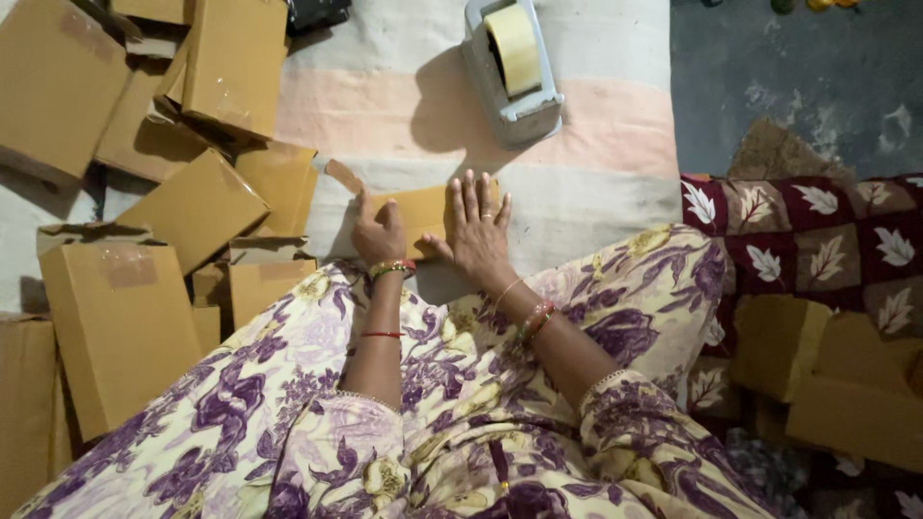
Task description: The person sits on the floor and packs small black product boxes into larger brown cardboard boxes. They place each product box inside, fold the flaps, and seal the box with clear packing tape using a tape dispenser. The process is repeated for several items.
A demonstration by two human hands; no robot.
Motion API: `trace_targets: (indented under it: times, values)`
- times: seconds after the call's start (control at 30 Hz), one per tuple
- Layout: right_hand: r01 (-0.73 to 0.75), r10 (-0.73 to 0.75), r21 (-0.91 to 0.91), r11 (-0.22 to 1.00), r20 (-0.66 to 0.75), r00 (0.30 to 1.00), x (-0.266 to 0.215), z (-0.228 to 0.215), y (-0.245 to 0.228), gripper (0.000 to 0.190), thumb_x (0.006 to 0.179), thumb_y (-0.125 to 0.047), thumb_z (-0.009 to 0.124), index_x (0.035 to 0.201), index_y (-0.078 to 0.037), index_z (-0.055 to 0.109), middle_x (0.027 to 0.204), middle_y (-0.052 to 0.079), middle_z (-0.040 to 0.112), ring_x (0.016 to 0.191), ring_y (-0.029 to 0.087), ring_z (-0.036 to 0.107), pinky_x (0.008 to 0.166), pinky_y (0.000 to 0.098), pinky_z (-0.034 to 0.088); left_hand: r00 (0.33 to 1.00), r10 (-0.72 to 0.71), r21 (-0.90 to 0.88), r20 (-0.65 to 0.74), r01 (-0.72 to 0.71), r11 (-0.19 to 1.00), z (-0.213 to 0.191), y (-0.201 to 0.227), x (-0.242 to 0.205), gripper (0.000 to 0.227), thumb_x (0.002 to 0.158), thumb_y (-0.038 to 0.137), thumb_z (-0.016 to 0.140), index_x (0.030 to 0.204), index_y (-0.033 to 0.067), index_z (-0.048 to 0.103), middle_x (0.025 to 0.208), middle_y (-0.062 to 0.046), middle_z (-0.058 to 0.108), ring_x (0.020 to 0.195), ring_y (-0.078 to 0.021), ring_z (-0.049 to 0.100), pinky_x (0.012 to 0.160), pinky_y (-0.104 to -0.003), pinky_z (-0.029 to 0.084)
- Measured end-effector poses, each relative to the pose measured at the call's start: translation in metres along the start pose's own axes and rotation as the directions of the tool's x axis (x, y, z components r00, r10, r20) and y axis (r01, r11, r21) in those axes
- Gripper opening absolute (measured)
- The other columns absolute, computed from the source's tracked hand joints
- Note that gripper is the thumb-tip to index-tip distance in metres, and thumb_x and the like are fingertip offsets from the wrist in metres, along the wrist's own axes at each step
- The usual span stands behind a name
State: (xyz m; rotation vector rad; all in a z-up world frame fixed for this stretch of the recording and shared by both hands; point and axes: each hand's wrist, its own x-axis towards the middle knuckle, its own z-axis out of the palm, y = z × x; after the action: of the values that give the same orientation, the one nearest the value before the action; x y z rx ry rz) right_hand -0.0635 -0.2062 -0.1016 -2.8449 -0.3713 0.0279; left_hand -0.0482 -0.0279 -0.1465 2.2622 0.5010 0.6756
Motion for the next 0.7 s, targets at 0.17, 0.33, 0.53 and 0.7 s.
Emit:
trace_targets:
  times: [0.17, 0.33, 0.53, 0.7]
  values:
    - [0.019, -0.019, -0.03, 0.999, -0.011, 1.0, -0.004, 0.018, 0.007, 0.107, 0.092, -0.081, 0.037, 0.164, -0.005, 0.016, 0.172, 0.017, 0.007, 0.157, 0.037, -0.006, 0.12, 0.0677, -0.004, 0.995, -0.098, -0.009, 0.023, 0.098, 0.995, 0.003, -0.005, -0.004, 0.061, 0.085, 0.031, 0.07, 0.138, 0.0013, 0.062, 0.127, -0.026, 0.068, 0.116, -0.0387, 0.069, 0.101, -0.043, 0.052]
    - [-0.158, 0.295, 0.549, 0.82, -0.169, 0.94, 0.003, 0.027, 0.031, 0.096, 0.095, -0.059, 0.055, 0.16, 0.004, 0.023, 0.159, 0.029, 0.029, 0.145, 0.041, 0.033, 0.12, 0.055, 0.033, 0.978, -0.209, -0.171, 0.004, 0.207, 0.963, 0.002, -0.015, 0.005, 0.051, 0.085, 0.03, 0.072, 0.128, 0.0041, 0.071, 0.117, -0.017, 0.076, 0.102, -0.0288, 0.075, 0.091, -0.038, 0.056]
    - [-0.379, 0.395, 0.821, 0.428, 0.208, 0.895, 0.019, 0.002, 0.06, 0.082, 0.079, -0.035, 0.087, 0.137, 0.005, 0.046, 0.113, 0.022, 0.065, 0.099, 0.031, 0.069, 0.083, 0.0431, 0.061, 0.947, -0.314, -0.365, 0.069, 0.317, 0.875, 0.01, -0.021, 0.011, 0.041, 0.086, 0.025, 0.077, 0.119, 0.0004, 0.073, 0.109, -0.012, 0.078, 0.096, -0.0199, 0.074, 0.087, -0.032, 0.057]
    - [-0.286, 0.294, 0.955, 0.076, 0.252, 0.922, 0.011, -0.047, 0.059, 0.058, 0.075, -0.023, 0.092, 0.114, 0.003, 0.058, 0.099, 0.018, 0.071, 0.082, 0.022, 0.073, 0.066, 0.0314, 0.065, 0.952, -0.269, -0.477, 0.144, 0.305, 0.824, 0.008, -0.007, 0.014, 0.034, 0.091, 0.022, 0.074, 0.113, -0.0015, 0.082, 0.108, -0.01, 0.082, 0.101, -0.0203, 0.075, 0.093, -0.03, 0.055]
